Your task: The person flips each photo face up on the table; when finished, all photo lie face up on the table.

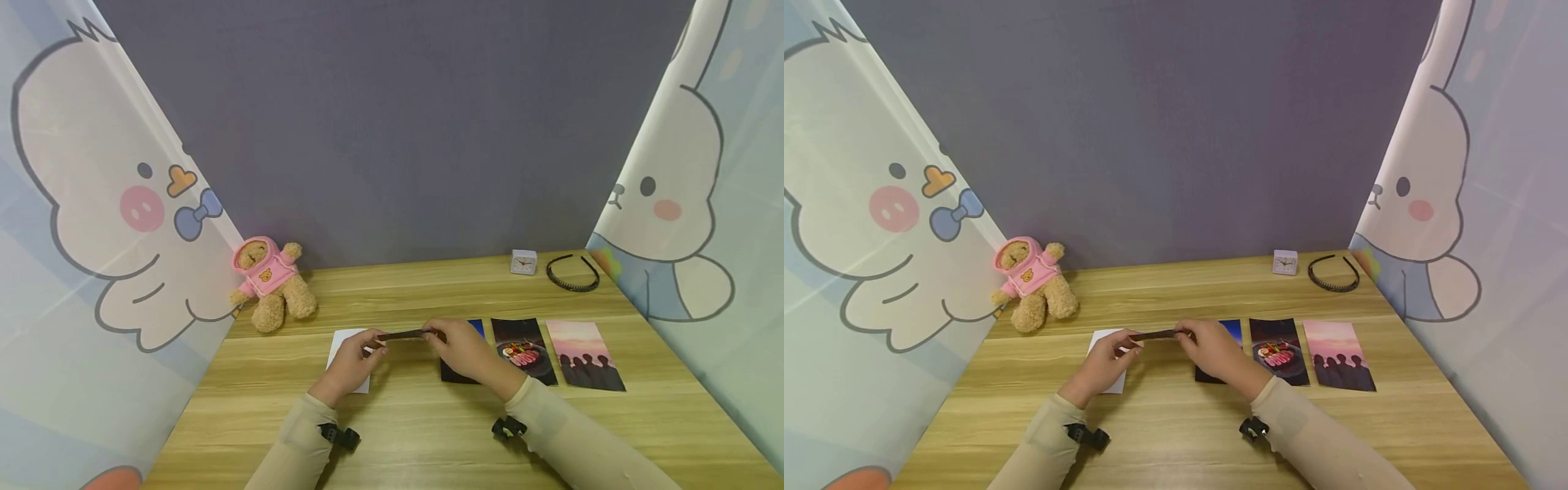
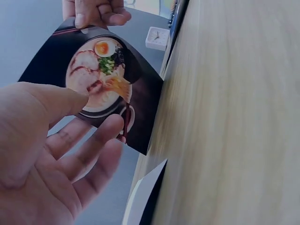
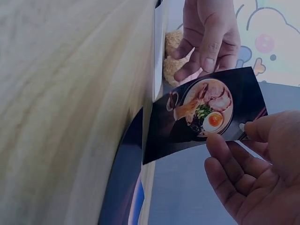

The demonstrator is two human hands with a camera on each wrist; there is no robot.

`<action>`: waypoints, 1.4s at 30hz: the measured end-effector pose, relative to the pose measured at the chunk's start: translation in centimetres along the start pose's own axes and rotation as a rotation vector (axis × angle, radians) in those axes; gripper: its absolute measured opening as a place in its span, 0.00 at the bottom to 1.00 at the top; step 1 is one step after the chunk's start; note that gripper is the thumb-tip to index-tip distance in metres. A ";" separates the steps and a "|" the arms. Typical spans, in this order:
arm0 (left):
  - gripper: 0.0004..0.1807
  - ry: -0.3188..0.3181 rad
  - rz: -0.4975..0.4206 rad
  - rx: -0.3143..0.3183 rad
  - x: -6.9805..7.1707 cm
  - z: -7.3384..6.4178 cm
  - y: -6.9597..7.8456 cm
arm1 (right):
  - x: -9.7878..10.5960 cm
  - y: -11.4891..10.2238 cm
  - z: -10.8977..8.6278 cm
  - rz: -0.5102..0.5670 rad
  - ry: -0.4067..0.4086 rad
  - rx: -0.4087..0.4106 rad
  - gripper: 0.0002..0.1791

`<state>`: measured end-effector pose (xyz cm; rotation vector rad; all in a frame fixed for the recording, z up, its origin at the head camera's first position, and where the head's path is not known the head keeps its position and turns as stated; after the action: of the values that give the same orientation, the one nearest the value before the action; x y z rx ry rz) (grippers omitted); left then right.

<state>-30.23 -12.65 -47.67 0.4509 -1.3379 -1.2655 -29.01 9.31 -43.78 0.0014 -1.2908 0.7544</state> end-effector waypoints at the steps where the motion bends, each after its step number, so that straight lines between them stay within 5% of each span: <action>1: 0.11 0.001 0.007 0.004 0.0 0.0 -0.1 | 0.1 0.0 0.0 0.009 0.004 -0.001 0.08; 5: 0.03 0.008 0.009 0.022 0.1 -0.1 -0.2 | 0.6 -0.1 0.1 0.074 0.026 -0.007 0.09; 13: 0.08 0.004 0.005 -0.023 0.1 0.1 0.2 | 0.9 0.3 0.1 0.209 0.070 -0.016 0.11; 25: 0.03 0.053 -0.195 -0.080 0.1 0.1 0.5 | 0.6 0.9 0.3 0.157 0.059 -0.052 0.05; 42: 0.04 0.032 -0.270 -0.093 -0.1 0.2 0.4 | 0.1 1.6 0.4 0.239 0.026 -0.106 0.02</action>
<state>-30.16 -12.38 -47.29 0.5986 -1.2141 -1.5295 -30.16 10.45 -44.21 -0.2514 -1.3190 0.8857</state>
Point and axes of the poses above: each hand's wrist, its own z-axis towards the middle knuckle, its own x-axis out of the back of the hand, y = z × x, the point moved 7 cm from there along z, towards the middle knuckle, and after that the axes turned 11 degrees about -z, right-handed, at the moved point
